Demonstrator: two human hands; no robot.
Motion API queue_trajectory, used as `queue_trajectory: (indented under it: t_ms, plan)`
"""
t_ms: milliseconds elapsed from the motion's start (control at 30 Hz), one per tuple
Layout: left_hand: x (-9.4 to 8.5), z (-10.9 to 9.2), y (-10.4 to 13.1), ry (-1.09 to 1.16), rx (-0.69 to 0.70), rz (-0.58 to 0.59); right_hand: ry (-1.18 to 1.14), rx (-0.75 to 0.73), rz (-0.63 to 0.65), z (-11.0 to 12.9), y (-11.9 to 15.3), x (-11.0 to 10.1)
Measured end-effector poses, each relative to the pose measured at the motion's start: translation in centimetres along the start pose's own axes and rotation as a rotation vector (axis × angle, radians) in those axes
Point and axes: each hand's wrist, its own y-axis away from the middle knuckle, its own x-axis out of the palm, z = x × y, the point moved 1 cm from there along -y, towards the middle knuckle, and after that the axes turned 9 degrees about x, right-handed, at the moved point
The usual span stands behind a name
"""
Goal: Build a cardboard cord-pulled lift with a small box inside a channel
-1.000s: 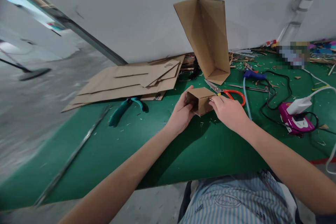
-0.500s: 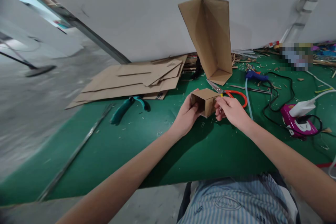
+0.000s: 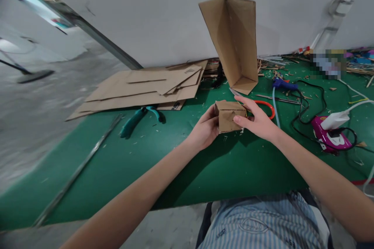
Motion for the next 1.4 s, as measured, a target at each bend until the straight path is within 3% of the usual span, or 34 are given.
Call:
queue_trajectory:
  t_ms: [333,800,1400]
  plan:
    - [0.3,0.5,0.5,0.025,-0.019,0.072,-0.009,-0.074,0.079,-0.3,0.3,0.2]
    - [0.2,1.4,0.3,-0.011,0.029,0.068,0.034,-0.152,-0.058,0.2,0.3,1.6]
    - [0.3,1.5,0.3,-0.011,0.013,0.027,0.006,-0.163,-0.068,0.4,0.5,2.0]
